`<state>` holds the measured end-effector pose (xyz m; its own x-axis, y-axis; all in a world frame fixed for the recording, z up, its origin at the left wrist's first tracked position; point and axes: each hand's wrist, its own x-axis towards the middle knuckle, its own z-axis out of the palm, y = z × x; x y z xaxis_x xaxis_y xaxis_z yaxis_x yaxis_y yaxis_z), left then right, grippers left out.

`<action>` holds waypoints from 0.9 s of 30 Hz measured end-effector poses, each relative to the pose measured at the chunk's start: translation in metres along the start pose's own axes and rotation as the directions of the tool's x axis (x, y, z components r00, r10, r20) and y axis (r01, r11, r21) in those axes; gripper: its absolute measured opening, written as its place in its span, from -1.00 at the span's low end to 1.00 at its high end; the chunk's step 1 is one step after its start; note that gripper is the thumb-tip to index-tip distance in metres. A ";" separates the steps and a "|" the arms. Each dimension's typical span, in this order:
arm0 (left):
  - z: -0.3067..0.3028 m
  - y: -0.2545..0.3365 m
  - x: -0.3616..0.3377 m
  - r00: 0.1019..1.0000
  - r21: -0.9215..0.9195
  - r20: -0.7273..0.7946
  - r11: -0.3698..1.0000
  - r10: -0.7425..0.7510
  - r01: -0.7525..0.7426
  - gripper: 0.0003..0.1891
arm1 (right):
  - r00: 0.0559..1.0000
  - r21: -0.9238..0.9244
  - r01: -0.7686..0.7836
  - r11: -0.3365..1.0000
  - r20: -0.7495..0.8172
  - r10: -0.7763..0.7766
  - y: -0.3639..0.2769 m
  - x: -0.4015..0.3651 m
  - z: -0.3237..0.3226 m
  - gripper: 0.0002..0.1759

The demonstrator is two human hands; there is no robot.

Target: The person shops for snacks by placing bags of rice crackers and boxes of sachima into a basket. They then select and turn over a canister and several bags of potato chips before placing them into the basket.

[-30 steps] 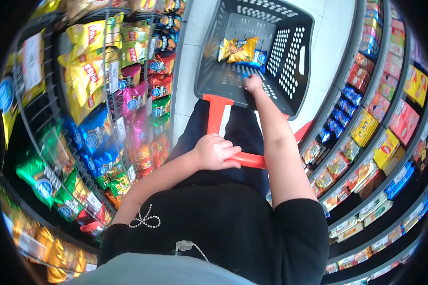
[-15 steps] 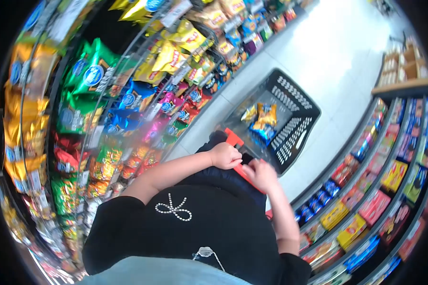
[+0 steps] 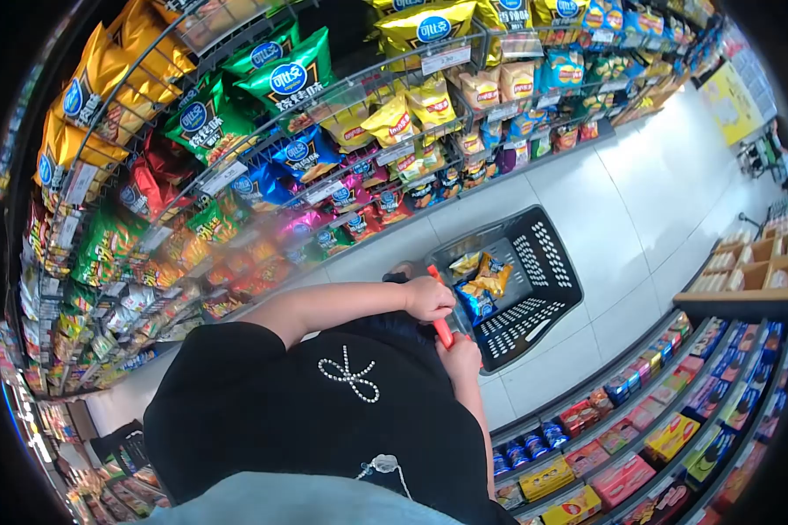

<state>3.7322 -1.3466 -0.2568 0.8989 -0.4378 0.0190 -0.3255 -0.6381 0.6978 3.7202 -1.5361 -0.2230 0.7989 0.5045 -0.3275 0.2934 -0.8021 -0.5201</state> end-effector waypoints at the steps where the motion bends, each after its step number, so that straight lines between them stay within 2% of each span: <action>1: 0.000 0.001 0.000 1.000 -0.001 -0.012 1.000 0.011 -0.011 -0.79 | 1.000 -0.019 0.006 1.000 -0.007 -0.006 0.001 0.000 0.001 -0.61; 4: -0.015 0.011 -0.001 0.996 0.139 -0.065 0.989 0.068 -0.058 -0.81 | 0.999 -0.007 -0.041 0.999 0.024 0.041 -0.001 0.000 -0.004 -0.63; 6: -0.049 0.012 0.002 0.959 0.341 -0.241 0.938 0.146 -0.058 -0.84 | 0.995 0.017 -0.090 0.996 0.050 0.089 -0.003 -0.002 -0.008 -0.64; 7: -0.072 0.006 0.005 0.902 0.347 -0.395 0.938 0.173 -0.028 -0.86 | 0.996 0.024 -0.084 0.996 0.045 0.083 -0.003 -0.002 -0.009 -0.63; 8: -0.115 0.018 0.000 0.813 0.365 -0.556 0.929 0.173 0.052 -0.86 | 0.996 0.030 -0.081 0.996 0.042 0.080 -0.003 -0.002 -0.010 -0.63; 9: -0.150 0.017 -0.006 0.747 0.237 -0.655 0.907 -0.116 0.348 -0.84 | 0.996 0.037 -0.079 0.996 0.044 0.078 -0.002 -0.004 -0.011 -0.63; 10: -0.185 0.017 -0.019 0.571 0.345 -0.813 0.883 0.113 0.317 -0.80 | 0.997 0.037 -0.078 0.996 0.032 0.077 -0.002 -0.004 -0.010 -0.62; 11: -0.217 0.013 -0.033 0.431 0.364 -0.888 0.814 0.158 0.452 -0.80 | 0.996 0.033 -0.079 0.996 0.033 0.078 0.000 -0.004 -0.011 -0.62; 12: -0.250 0.004 -0.047 0.210 0.356 -0.935 0.755 0.287 0.551 -0.82 | 0.996 0.032 -0.077 0.996 0.035 0.076 0.000 -0.004 -0.011 -0.62; 13: -0.278 0.007 -0.062 0.064 0.247 -0.961 0.727 0.270 0.641 -0.75 | 0.997 0.033 -0.075 0.997 0.035 0.074 0.000 -0.004 -0.011 -0.62; 15: -0.321 -0.018 -0.097 -0.186 0.133 -0.896 0.642 0.404 0.755 -0.62 | 0.998 0.027 -0.063 0.998 0.028 0.062 -0.001 -0.005 -0.012 -0.63; 16: -0.335 -0.029 -0.111 -0.289 0.001 -0.915 0.718 0.281 0.696 -0.54 | 0.998 0.017 -0.062 0.998 0.030 0.061 -0.001 -0.004 -0.012 -0.63; 17: -0.347 -0.045 -0.123 -0.355 -0.132 -0.915 0.689 0.192 0.713 -0.47 | 0.998 0.008 -0.061 0.998 0.031 0.060 -0.001 -0.004 -0.012 -0.63; 19: -0.366 -0.071 -0.137 -0.341 -0.276 -0.935 0.795 -0.093 0.540 -0.42 | 0.997 0.020 -0.074 0.997 0.030 0.074 -0.005 -0.005 -0.015 -0.63; 22: -0.371 -0.076 -0.139 -0.155 -0.413 -0.910 0.822 -0.384 0.392 -0.48 | 0.997 0.024 -0.071 0.997 0.041 0.070 -0.004 -0.005 -0.015 -0.63; 25: -0.368 -0.074 -0.138 -0.165 -0.338 -0.941 0.844 -0.295 0.416 -0.54 | 0.997 0.030 -0.069 0.997 0.046 0.067 -0.007 -0.005 -0.016 -0.64; 27: -0.366 -0.080 -0.137 -0.213 -0.309 -0.947 0.865 -0.241 0.396 -0.59 | 0.998 0.040 -0.057 0.998 0.039 0.056 -0.005 -0.004 -0.016 -0.64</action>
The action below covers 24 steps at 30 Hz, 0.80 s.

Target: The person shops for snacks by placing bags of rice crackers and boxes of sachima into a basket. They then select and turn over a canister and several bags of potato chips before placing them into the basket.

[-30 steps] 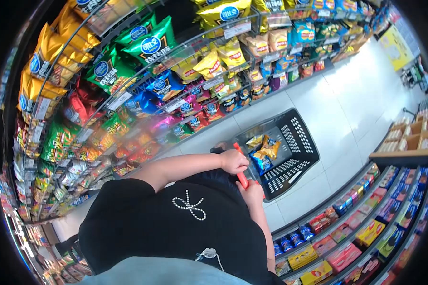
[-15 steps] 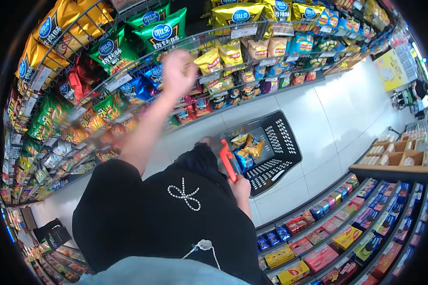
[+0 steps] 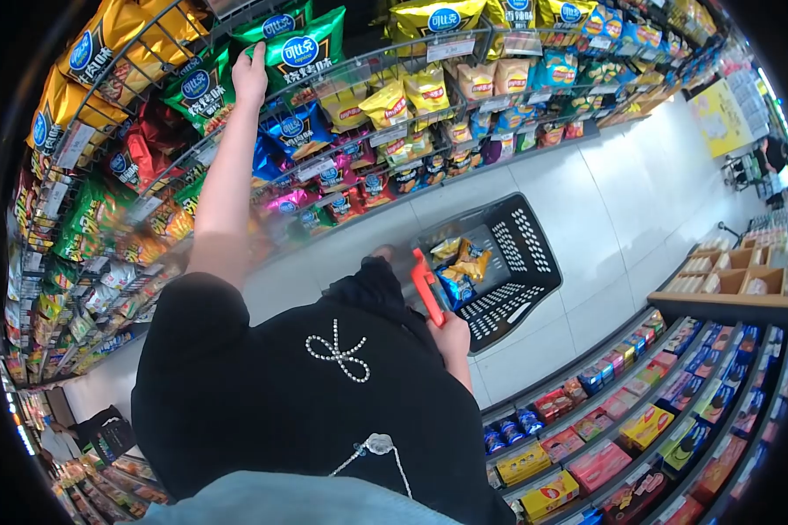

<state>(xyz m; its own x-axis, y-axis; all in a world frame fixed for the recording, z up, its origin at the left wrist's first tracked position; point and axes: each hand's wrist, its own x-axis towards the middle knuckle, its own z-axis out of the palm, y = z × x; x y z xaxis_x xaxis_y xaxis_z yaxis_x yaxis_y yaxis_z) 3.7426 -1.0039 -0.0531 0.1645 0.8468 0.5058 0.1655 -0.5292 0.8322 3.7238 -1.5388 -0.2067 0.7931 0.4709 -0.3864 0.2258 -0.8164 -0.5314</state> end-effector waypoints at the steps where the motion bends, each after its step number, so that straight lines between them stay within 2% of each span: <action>1: 0.001 -0.001 0.001 0.999 0.009 -0.030 1.000 0.015 -0.014 -0.59 | 1.000 0.007 0.013 1.000 -0.008 -0.013 0.003 0.001 0.002 -0.64; 6: 0.009 0.011 -0.001 0.979 0.093 -0.192 0.994 0.074 -0.057 -0.61 | 1.000 0.003 -0.016 1.000 0.011 0.016 0.004 0.002 0.002 -0.62; 10: 0.007 0.028 -0.002 0.947 0.035 -0.305 0.995 0.099 -0.093 -0.60 | 0.999 0.017 -0.035 0.999 0.019 0.035 0.005 0.002 0.002 -0.60; 12: 0.004 0.042 0.002 0.880 -0.003 -0.428 0.974 0.204 -0.227 -0.60 | 0.999 0.013 -0.049 0.999 0.021 0.049 0.004 0.002 0.002 -0.61; 14: 0.000 0.048 -0.003 0.915 -0.010 -0.379 0.988 0.137 -0.152 -0.61 | 0.997 0.013 -0.070 0.997 0.021 0.070 0.001 0.001 0.000 -0.61; 18: -0.003 0.045 -0.012 0.898 -0.126 -0.372 0.946 0.234 -0.298 -0.61 | 0.997 0.030 -0.073 0.997 0.028 0.072 0.000 0.001 -0.001 -0.62; 21: -0.016 0.074 -0.034 0.872 -0.125 -0.371 0.913 0.320 -0.388 -0.59 | 0.997 0.037 -0.070 0.997 0.028 0.069 0.000 0.001 -0.001 -0.62; 24: -0.030 0.116 -0.058 0.861 -0.305 -0.340 0.821 0.379 -0.482 -0.57 | 0.998 0.016 -0.054 0.998 0.025 0.054 0.002 0.002 0.000 -0.62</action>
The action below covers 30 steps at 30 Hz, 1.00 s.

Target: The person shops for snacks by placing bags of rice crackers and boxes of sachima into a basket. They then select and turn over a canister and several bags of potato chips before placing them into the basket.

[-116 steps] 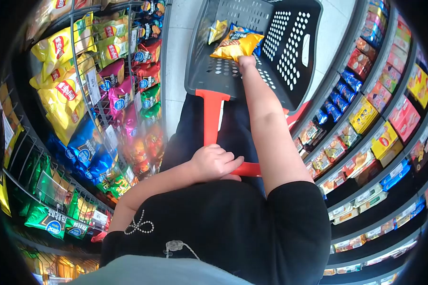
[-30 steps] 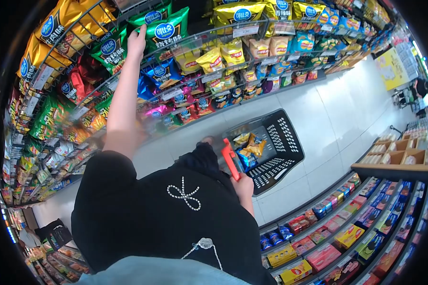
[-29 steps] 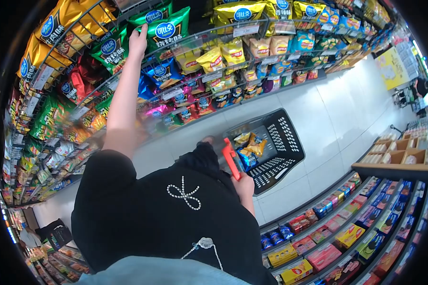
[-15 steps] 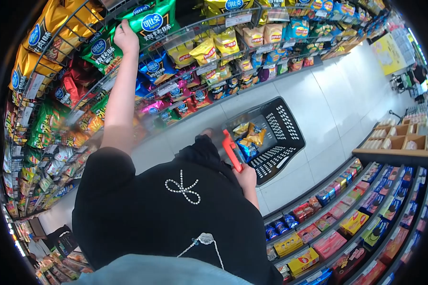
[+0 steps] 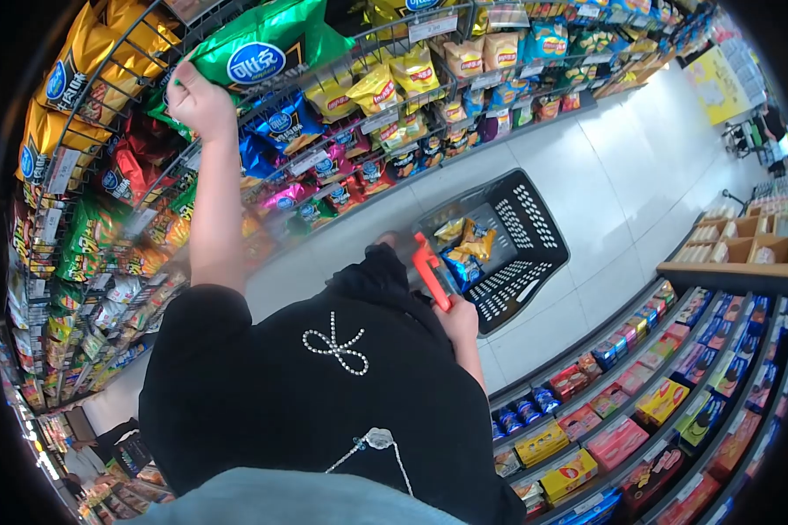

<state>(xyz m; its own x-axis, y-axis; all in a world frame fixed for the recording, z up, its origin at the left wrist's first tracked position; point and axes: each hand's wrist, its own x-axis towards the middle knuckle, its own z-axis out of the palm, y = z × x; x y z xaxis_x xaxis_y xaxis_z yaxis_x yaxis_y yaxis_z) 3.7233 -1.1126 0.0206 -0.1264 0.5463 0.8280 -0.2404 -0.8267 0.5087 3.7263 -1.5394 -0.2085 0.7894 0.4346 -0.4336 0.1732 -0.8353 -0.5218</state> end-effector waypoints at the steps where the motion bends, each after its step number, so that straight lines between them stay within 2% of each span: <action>1: 0.000 0.021 -0.001 0.999 0.002 0.019 0.999 -0.045 0.045 -0.58 | 1.000 0.010 0.003 1.000 -0.007 -0.003 -0.001 -0.001 0.000 -0.62; 2: 0.001 0.034 -0.002 0.997 -0.062 0.036 0.996 -0.067 0.069 -0.59 | 1.000 0.022 0.011 1.000 -0.005 -0.011 0.001 0.000 0.001 -0.63; 4: 0.001 0.046 -0.009 0.966 -0.162 0.110 0.954 -0.235 0.251 -0.60 | 1.000 0.018 0.006 1.000 -0.012 -0.006 -0.002 -0.002 -0.001 -0.60; 6: 0.010 0.058 -0.030 0.883 -0.159 0.209 0.876 -0.420 0.455 -0.62 | 0.999 0.012 0.039 0.999 -0.036 -0.039 -0.005 -0.004 -0.005 -0.52; 8: 0.029 0.060 -0.067 0.696 -0.230 0.265 0.658 -0.667 0.717 -0.63 | 0.974 0.141 0.215 0.966 -0.105 -0.202 0.014 0.000 0.007 -0.52; 9: 0.030 0.055 -0.092 0.561 -0.059 0.299 0.572 -0.772 0.818 -0.66 | 0.971 0.322 0.223 0.920 -0.157 -0.180 0.020 0.000 0.010 -0.50; 10: 0.037 0.057 -0.112 0.398 -0.070 0.376 0.403 -0.837 0.913 -0.69 | 0.966 0.562 0.240 0.791 -0.223 -0.134 0.017 -0.001 0.007 -0.50; 11: 0.039 0.066 -0.134 0.245 -0.041 0.454 0.254 -0.857 0.966 -0.70 | 0.974 0.740 0.225 0.634 -0.195 -0.118 0.019 -0.003 -0.006 -0.44; 12: 0.040 0.061 -0.157 0.116 -0.049 0.524 0.106 -0.844 0.993 -0.70 | 0.985 0.892 0.175 0.417 -0.154 -0.084 0.008 -0.008 -0.025 -0.27; 13: 0.039 0.062 -0.174 0.032 0.021 0.565 0.052 -0.824 0.998 -0.69 | 0.989 0.962 0.140 0.236 -0.123 -0.086 0.001 -0.013 -0.037 -0.12; 14: 0.038 0.064 -0.188 -0.051 0.090 0.600 0.005 -0.798 0.996 -0.68 | 0.985 0.981 0.146 0.127 -0.132 -0.116 -0.016 -0.024 -0.058 -0.04; 16: 0.034 0.071 -0.212 -0.124 0.204 0.605 0.002 -0.787 0.979 -0.67 | 0.961 0.993 0.107 0.056 -0.088 -0.262 -0.037 -0.040 -0.090 -0.03; 18: 0.027 0.077 -0.233 -0.159 0.298 0.609 0.039 -0.777 0.954 -0.64 | 0.954 0.926 0.118 0.359 -0.005 -0.300 -0.036 -0.044 -0.096 0.02; 19: 0.026 0.087 -0.237 -0.188 0.286 0.590 -0.015 -0.785 0.958 -0.64 | 0.946 0.837 0.232 0.496 -0.076 -0.315 -0.032 -0.043 -0.090 0.08; 21: 0.024 0.105 -0.242 -0.245 0.289 0.573 -0.088 -0.782 0.953 -0.58 | 0.982 0.756 0.179 0.630 -0.100 -0.159 -0.032 -0.046 -0.079 -0.02; 23: 0.018 0.113 -0.246 -0.282 0.231 0.627 -0.172 -0.726 0.957 -0.56 | 0.994 0.766 0.106 0.634 -0.072 -0.080 -0.026 -0.048 -0.071 -0.11; 24: 0.016 0.116 -0.250 -0.295 0.201 0.653 -0.216 -0.698 0.956 -0.55 | 0.996 0.806 0.085 0.586 -0.057 -0.065 -0.025 -0.050 -0.070 -0.15; 25: 0.012 0.114 -0.253 -0.330 0.251 0.704 -0.215 -0.629 0.944 -0.50 | 0.998 0.842 0.065 0.535 -0.043 -0.053 -0.024 -0.052 -0.069 -0.18; 28: 0.002 0.125 -0.253 -0.328 0.294 0.805 -0.149 -0.493 0.944 -0.50 | 1.000 0.914 -0.009 0.406 0.013 -0.006 -0.021 -0.057 -0.069 -0.23; 29: -0.005 0.124 -0.260 -0.309 0.315 0.829 -0.067 -0.467 0.947 -0.50 | 0.999 0.912 -0.044 0.407 0.035 0.028 -0.019 -0.058 -0.067 -0.26; 30: -0.011 0.128 -0.260 -0.330 0.343 0.850 -0.045 -0.411 0.938 -0.49 | 1.000 0.904 -0.014 0.427 0.004 0.024 -0.018 -0.059 -0.067 -0.26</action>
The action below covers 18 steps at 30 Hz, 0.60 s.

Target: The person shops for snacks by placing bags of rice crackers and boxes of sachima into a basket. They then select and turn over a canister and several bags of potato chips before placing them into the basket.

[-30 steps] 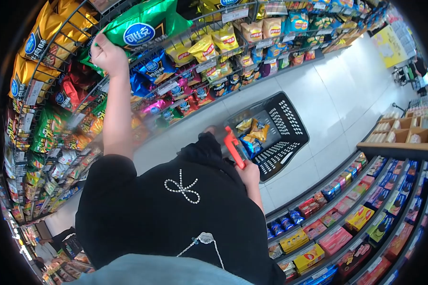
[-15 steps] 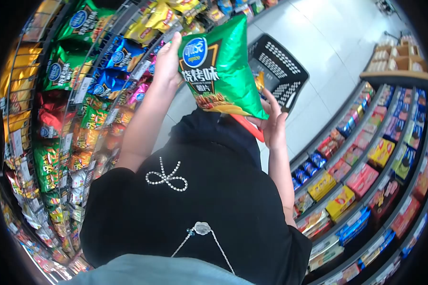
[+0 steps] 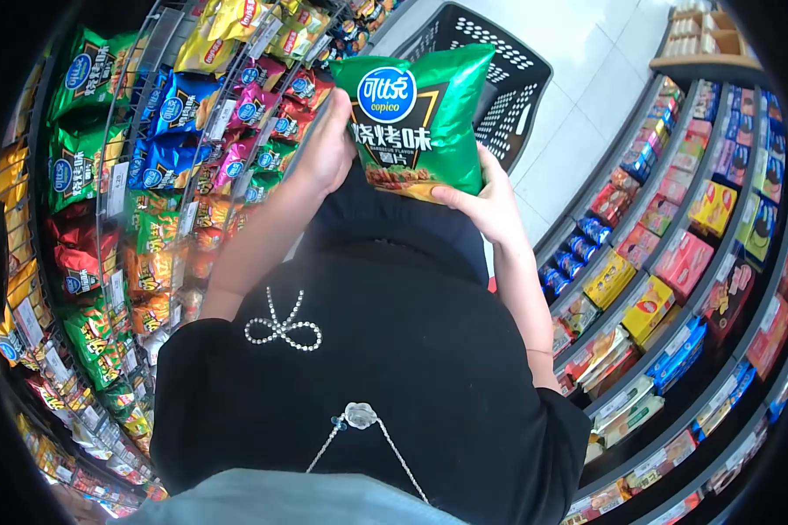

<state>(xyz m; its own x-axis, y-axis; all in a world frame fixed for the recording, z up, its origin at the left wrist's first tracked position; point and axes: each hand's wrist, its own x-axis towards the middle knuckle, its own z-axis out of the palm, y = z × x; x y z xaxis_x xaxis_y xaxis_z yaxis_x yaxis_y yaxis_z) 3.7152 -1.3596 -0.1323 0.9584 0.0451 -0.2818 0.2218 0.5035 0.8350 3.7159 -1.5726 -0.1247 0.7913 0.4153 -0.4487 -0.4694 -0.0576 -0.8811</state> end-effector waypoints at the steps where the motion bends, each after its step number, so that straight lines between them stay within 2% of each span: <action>1: -0.002 -0.008 -0.003 1.000 0.047 0.012 0.999 0.001 -0.002 -0.48 | 0.999 -0.021 0.031 0.999 -0.009 -0.031 0.000 -0.001 -0.001 -0.25; 3: 0.003 -0.011 -0.009 0.997 0.125 0.065 0.990 0.052 -0.060 -0.43 | 0.995 -0.065 0.095 0.993 -0.025 -0.097 -0.001 -0.002 -0.002 -0.25; 6: 0.003 -0.018 -0.010 0.998 0.086 0.061 0.996 -0.001 -0.004 -0.41 | 0.996 -0.141 0.074 0.987 -0.040 -0.080 -0.008 -0.010 -0.002 -0.20; 9: 0.002 -0.019 -0.004 0.999 -0.041 0.045 0.999 0.001 0.000 -0.39 | 0.979 -0.132 0.200 0.971 0.076 -0.191 -0.017 -0.021 -0.001 -0.15; 10: 0.002 -0.019 -0.002 0.998 -0.055 0.054 0.998 0.024 -0.021 -0.36 | 0.973 -0.048 0.202 0.978 0.127 -0.194 -0.023 -0.026 -0.001 -0.13; 12: -0.009 -0.018 0.005 0.965 -0.287 0.254 0.948 -0.060 0.134 -0.31 | 0.950 0.119 0.187 0.975 0.229 -0.211 -0.037 -0.034 -0.001 -0.10; 13: -0.010 -0.015 0.006 0.948 -0.378 0.300 0.899 -0.106 0.220 -0.25 | 0.927 0.109 0.228 0.968 0.281 -0.249 -0.042 -0.035 -0.003 -0.10; 14: -0.018 -0.015 0.014 0.909 -0.441 0.415 0.869 -0.024 0.225 -0.34 | 0.918 0.135 0.215 0.967 0.310 -0.247 -0.042 -0.035 -0.003 -0.12; 16: -0.024 -0.016 0.016 0.878 -0.346 0.447 0.873 -0.169 0.344 -0.48 | 0.897 0.186 0.186 0.965 0.368 -0.244 -0.042 -0.031 -0.003 -0.16; 17: -0.026 -0.015 0.010 0.907 -0.293 0.295 0.875 -0.301 0.385 -0.45 | 0.900 0.176 0.218 0.960 0.343 -0.268 -0.041 -0.029 0.000 -0.35; 18: -0.042 -0.028 0.016 0.873 -0.358 0.351 0.813 -0.339 0.459 -0.41 | 0.925 0.141 0.196 0.970 0.301 -0.231 -0.041 -0.029 0.002 -0.41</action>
<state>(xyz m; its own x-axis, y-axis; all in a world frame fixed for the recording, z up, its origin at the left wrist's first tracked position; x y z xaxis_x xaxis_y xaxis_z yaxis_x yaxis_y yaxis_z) 3.7164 -1.3367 -0.1798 0.8246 -0.4341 -0.3628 0.5562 0.7391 0.3799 3.7116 -1.5802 -0.0755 0.7226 0.6709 -0.1668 -0.3555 0.1537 -0.9219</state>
